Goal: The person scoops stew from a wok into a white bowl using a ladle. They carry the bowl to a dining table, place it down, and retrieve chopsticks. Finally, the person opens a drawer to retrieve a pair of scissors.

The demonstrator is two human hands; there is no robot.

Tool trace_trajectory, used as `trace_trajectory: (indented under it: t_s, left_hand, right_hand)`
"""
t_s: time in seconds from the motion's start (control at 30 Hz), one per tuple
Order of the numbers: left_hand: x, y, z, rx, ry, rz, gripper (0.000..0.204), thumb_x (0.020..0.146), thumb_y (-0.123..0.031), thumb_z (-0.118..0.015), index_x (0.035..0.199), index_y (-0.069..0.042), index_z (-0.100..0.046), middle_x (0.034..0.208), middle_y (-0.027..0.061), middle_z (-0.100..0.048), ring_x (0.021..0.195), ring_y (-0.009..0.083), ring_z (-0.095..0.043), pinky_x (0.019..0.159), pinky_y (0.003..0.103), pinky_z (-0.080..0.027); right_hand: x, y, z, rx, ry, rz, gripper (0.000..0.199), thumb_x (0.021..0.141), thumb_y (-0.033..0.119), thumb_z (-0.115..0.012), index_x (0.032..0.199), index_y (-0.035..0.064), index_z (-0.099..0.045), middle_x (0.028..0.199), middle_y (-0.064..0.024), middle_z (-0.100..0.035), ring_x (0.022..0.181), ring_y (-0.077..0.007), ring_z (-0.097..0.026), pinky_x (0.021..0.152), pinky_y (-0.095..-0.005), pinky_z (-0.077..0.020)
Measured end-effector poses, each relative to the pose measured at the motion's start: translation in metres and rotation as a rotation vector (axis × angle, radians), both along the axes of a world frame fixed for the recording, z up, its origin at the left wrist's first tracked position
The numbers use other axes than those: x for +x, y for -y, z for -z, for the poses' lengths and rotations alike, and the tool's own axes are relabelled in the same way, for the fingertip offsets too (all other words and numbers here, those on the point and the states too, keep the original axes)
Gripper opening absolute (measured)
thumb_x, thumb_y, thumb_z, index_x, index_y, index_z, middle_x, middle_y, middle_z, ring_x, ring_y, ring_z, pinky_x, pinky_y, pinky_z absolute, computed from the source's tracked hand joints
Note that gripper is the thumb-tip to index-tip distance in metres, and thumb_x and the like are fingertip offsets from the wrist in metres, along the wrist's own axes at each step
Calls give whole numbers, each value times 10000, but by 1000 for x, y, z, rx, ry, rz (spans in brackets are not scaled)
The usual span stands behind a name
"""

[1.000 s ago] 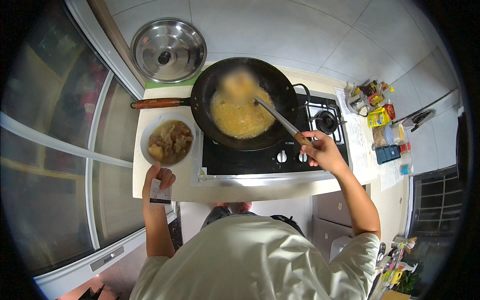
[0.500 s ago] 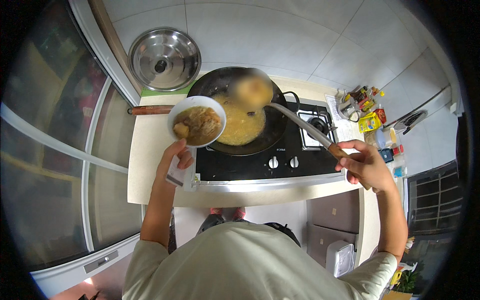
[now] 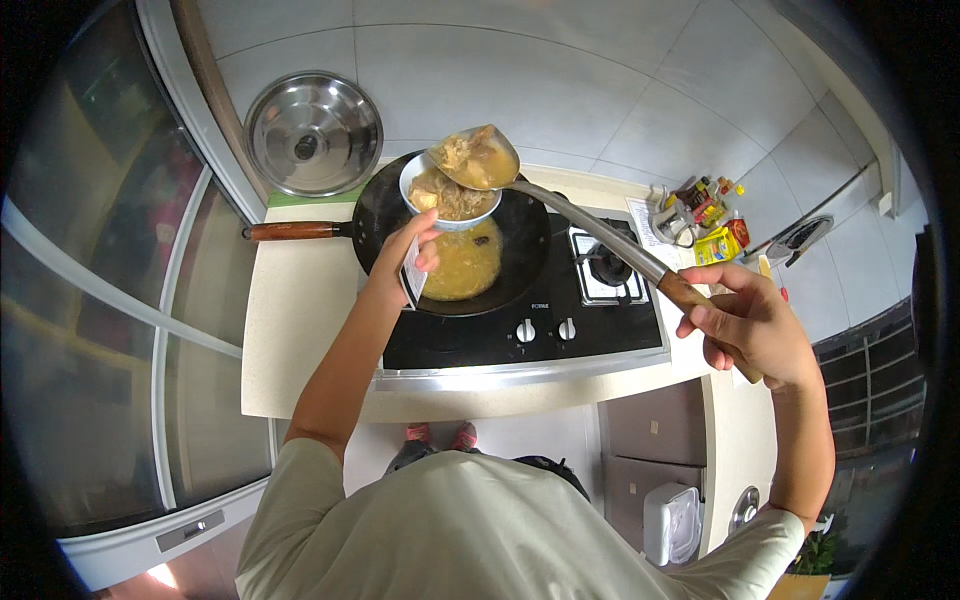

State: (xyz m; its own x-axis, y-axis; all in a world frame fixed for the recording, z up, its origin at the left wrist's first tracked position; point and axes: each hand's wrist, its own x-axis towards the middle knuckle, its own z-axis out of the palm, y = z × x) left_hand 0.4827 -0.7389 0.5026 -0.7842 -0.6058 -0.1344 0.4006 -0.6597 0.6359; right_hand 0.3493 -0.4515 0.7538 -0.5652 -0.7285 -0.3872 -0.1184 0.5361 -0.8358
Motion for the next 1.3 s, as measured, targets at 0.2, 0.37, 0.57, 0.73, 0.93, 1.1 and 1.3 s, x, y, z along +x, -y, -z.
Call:
trace_trajectory:
  t_s: [0.2,0.37,0.57,0.73,0.93,1.1,1.3]
  left_hand:
    - [-5,0,-9,-9,-11,19,386,762,-232,-643,964,54,-482,838,105,-523,421,46,-358,430,208,-273]
    - [-4,-1,-12,-38,-25,22,441,754,-229,-656,963,101,-453,767,75,-481,419,43,-348,421,203,-271]
    - [-2,2,-12,3,-57,82,305,779,-201,-626,945,14,-488,787,74,-519,414,46,-356,415,200,-287]
    - [1,4,-5,46,-102,100,232,797,-182,-602,925,-22,-494,823,77,-535,407,50,-356,409,194,-293]
    - [0,4,-4,35,-57,107,334,808,-209,-580,1036,-5,-446,1009,160,-502,381,40,-333,382,172,-306]
    - [2,6,0,56,-32,90,388,804,-219,-582,1077,7,-425,1042,188,-500,362,42,-322,363,166,-314]
    - [6,8,0,66,62,50,353,795,-219,-597,1025,0,-439,974,153,-531,364,54,-328,371,180,-307]
  right_hand:
    - [8,-2,9,26,-147,-56,308,808,17,-567,1105,28,-488,702,-79,-583,456,-60,-456,406,-196,-356]
    - [12,-9,19,5,-311,-116,314,795,-8,-569,1098,26,-494,683,-39,-539,503,-51,-437,450,-189,-356]
    - [12,-16,33,-95,-661,-191,310,767,-44,-574,1067,10,-517,761,-93,-593,620,-117,-540,574,-239,-437]
    - [16,-18,34,-139,-896,-251,331,727,-58,-584,1046,18,-539,874,-173,-612,726,-253,-623,636,-282,-467]
    - [26,-15,29,-20,-1233,-315,330,706,-28,-599,1019,72,-570,796,-135,-604,653,-315,-581,559,-355,-463]
    - [24,-16,31,-48,-1433,-357,347,708,-22,-597,1030,105,-581,798,-111,-596,621,-278,-577,538,-344,-460]
    - [27,-23,30,-37,-1622,-365,389,692,-27,-609,1054,116,-588,852,-121,-605,664,-259,-590,564,-325,-480]
